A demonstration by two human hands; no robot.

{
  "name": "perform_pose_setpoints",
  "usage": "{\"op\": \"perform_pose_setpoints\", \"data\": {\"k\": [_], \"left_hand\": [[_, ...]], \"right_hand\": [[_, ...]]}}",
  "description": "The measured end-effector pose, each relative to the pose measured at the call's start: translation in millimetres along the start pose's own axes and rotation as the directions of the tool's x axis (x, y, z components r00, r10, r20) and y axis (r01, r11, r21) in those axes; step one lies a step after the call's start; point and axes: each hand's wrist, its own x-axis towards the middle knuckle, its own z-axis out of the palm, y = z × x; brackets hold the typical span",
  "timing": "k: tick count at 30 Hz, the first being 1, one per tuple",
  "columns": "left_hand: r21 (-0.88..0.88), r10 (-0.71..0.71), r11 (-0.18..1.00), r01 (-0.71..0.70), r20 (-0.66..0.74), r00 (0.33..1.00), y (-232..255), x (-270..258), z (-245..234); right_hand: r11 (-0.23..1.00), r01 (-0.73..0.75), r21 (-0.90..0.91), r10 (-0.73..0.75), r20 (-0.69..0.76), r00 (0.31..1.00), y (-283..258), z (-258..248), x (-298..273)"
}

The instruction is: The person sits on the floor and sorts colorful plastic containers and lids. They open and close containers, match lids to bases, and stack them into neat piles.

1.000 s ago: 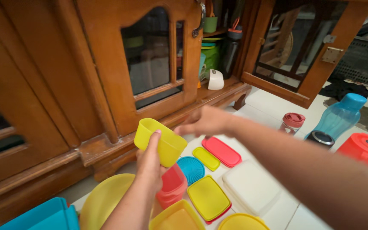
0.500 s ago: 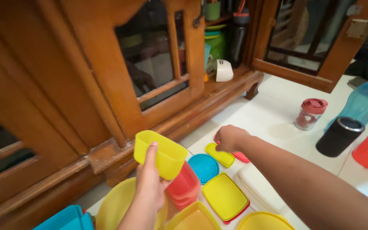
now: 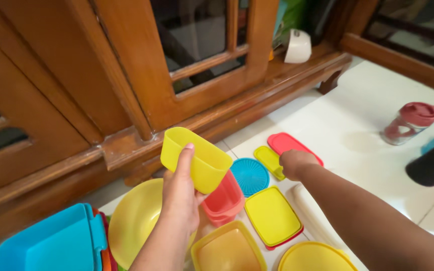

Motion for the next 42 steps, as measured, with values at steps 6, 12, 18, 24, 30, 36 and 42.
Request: {"op": "perform_pose_setpoints", "data": {"k": [6,12,18,24,30,36,42], "left_hand": [[-0.052,-0.116,0.992,0.114,-0.03,0.993,-5.1,-9.6,-2.6],[-0.094,-0.147,0.986,0.141,-0.064,0.987,-6.6,-15.9,-7.4],[-0.158,-0.123,0.981,0.112,-0.062,0.99,-9.7,-9.2,-13.2],[-0.188,-0.182,0.968,0.164,-0.085,0.98,-14.1,-12.6,-13.3],[-0.194,-0.174,0.967,0.165,-0.031,0.984,-17.9,-10.8,-13.6],[-0.206,-0.173,0.965,0.165,-0.023,0.985,-23.1,-6.6,-12.3],[-0.191,-0.144,0.972,0.139,-0.011,0.99,-23.5,-11.7,-7.8]], "right_hand": [[0.997,0.057,-0.059,-0.056,0.028,0.998,-8.4,14.7,9.6],[0.998,0.058,-0.035,-0.058,0.013,0.998,-10.4,21.2,23.2],[0.992,0.029,-0.121,-0.019,0.083,0.996,-20.2,26.8,31.5],[0.993,-0.061,-0.102,0.068,0.068,0.995,-27.0,36.7,31.8],[0.995,-0.053,-0.081,0.059,0.074,0.996,-29.0,37.7,32.4],[0.997,-0.006,-0.081,0.006,-0.001,1.0,-26.9,36.2,30.4],[0.997,0.079,-0.016,-0.08,-0.151,0.985,-13.8,18.7,23.1]]}}
